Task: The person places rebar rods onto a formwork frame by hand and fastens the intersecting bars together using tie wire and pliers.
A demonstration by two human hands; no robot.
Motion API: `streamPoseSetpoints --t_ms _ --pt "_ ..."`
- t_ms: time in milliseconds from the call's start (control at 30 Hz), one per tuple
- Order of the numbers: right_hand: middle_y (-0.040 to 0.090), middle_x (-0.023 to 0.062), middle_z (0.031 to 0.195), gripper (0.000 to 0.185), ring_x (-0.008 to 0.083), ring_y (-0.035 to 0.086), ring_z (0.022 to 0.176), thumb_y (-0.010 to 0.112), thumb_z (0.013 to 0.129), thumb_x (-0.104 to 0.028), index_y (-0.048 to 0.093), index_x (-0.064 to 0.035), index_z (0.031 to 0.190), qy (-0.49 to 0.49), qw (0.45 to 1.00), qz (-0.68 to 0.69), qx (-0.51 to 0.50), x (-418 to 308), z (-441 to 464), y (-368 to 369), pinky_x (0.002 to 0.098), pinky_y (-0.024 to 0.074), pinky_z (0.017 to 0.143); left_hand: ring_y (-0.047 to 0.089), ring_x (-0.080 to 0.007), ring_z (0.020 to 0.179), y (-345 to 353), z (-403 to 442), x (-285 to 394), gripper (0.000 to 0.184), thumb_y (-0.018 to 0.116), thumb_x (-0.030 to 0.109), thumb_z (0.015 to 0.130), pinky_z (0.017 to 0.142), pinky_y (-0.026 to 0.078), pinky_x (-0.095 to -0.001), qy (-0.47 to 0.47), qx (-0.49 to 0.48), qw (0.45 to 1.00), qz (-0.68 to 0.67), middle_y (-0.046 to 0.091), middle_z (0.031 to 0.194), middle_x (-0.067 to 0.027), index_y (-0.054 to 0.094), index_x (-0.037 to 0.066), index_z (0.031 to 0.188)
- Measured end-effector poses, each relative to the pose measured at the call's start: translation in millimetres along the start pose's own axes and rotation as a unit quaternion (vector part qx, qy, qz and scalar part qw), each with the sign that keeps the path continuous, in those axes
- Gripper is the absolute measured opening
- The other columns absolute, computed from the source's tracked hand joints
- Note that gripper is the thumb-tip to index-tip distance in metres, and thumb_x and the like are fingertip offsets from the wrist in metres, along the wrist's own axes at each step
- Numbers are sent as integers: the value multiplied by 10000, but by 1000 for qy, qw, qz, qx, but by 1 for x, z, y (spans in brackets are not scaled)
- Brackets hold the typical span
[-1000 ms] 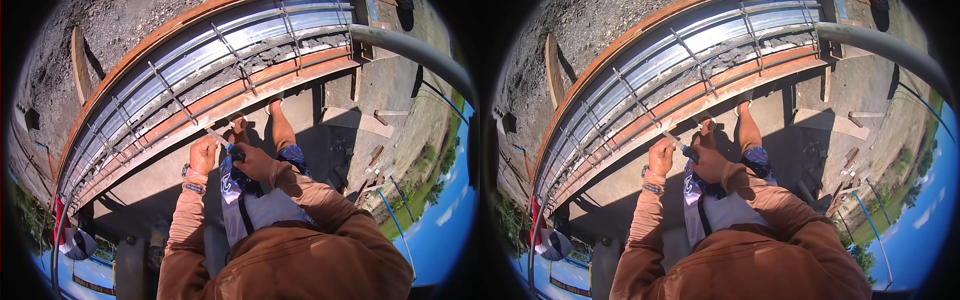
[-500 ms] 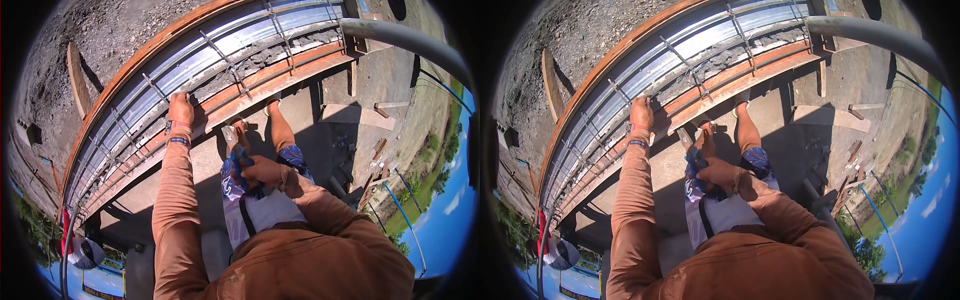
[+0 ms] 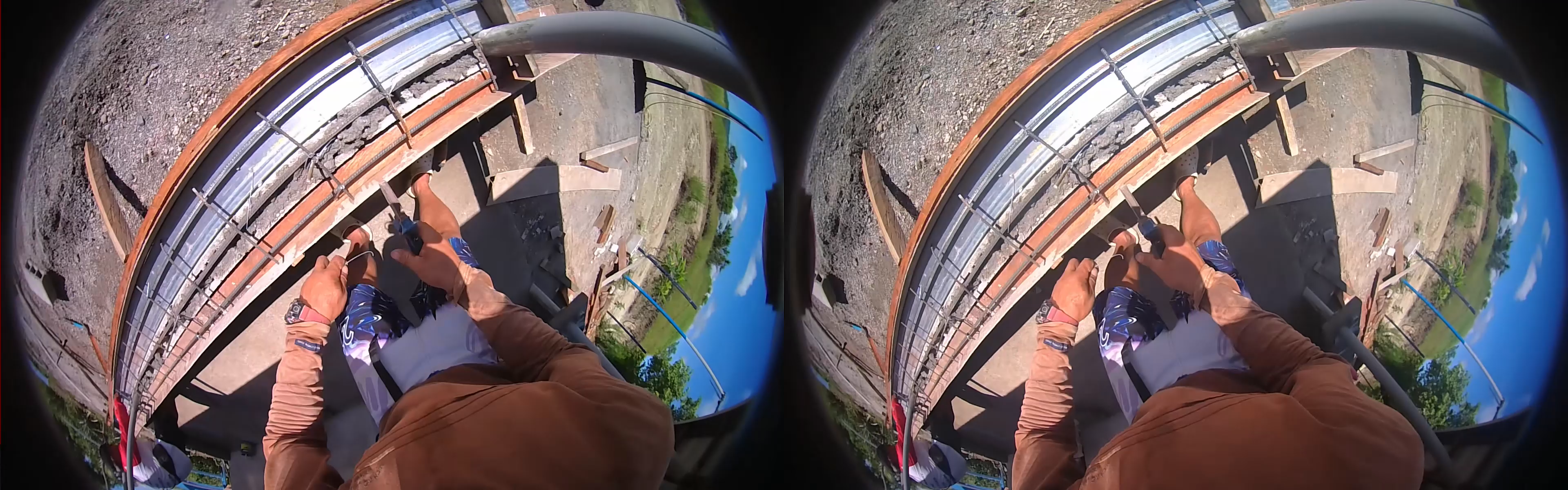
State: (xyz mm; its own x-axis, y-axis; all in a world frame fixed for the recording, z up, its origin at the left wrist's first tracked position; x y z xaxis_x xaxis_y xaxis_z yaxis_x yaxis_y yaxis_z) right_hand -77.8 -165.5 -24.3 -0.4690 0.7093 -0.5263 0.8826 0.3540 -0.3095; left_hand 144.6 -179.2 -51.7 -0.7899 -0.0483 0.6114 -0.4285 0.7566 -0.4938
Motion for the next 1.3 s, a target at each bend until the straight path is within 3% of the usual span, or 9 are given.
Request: streamPoseSetpoints --t_ms 167,333,400,767,867,967,1033,1133,1300 --pt "608 141 867 346 211 594 784 647 774 -201 509 -11 1028 -75 980 -15 -181 9 15 -35 310 460 690 548 -373 738 14 10 52 141 481 121 856 638 444 -398 68 -21 990 -122 561 827 -174 556 53 955" --pt "583 83 839 263 172 572 755 600 786 -86 505 -3 1016 -153 971 29 -182 34 17 -76 301 458 689 519 -221 703 24 45 89 122 486 106 878 673 419 -299 79 -55 958 -270 538 764 -93 561 14 905" --pt "591 135 824 228 234 589 753 546 772 -62 523 6 988 63 926 269 -256 35 21 -105 324 462 666 495 -177 712 32 51 109 129 488 106 883 673 408 -283 44 -33 936 -349 527 763 -59 564 7 916" --pt "563 101 861 291 203 567 750 574 754 -25 494 -10 1033 24 853 346 -390 20 50 -206 302 459 708 479 -82 717 43 91 168 196 491 159 907 625 391 -221 10 -60 855 -515 566 814 -12 576 -2 981" --pt "566 100 871 292 214 575 756 591 757 -33 504 -18 1034 107 803 482 -333 31 52 -203 317 464 698 437 -77 607 60 94 188 100 519 144 887 511 358 -239 -83 -19 612 -786 487 704 11 540 53 924" --pt "574 117 839 306 244 590 774 553 756 6 488 -7 1055 96 736 586 -325 34 65 -189 345 491 681 399 -87 539 83 98 219 81 506 133 886 493 345 -240 -93 66 456 -883 455 661 10 531 56 875" --pt "579 111 828 281 219 588 752 550 786 -21 490 0 1059 131 740 575 -323 34 75 -194 326 484 680 367 -94 502 87 99 219 92 494 138 888 481 327 -237 -149 105 475 -861 448 647 2 538 57 887" --pt "581 82 747 182 166 575 695 526 829 -101 517 6 976 75 962 191 -179 31 87 -206 288 467 636 430 -103 493 85 110 180 86 511 106 875 458 380 -246 -246 162 606 -739 487 643 -20 544 27 887" --pt "599 103 800 269 179 594 711 550 830 -127 480 22 1042 160 916 287 -231 65 77 -212 285 494 637 533 -142 486 82 192 106 115 528 79 844 447 517 -280 -345 328 591 -651 568 665 -90 554 -27 806"
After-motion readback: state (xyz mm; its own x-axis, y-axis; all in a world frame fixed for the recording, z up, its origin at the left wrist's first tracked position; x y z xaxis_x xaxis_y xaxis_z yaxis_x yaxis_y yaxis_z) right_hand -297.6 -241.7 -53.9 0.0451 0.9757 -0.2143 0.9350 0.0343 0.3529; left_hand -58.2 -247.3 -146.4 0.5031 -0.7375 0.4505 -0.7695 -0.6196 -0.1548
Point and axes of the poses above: each hand's wrist, its own z-axis towards the middle knuckle, its own y-axis out of the palm, x = y × z, the point moved 1 cm from there along z, towards the middle knuckle
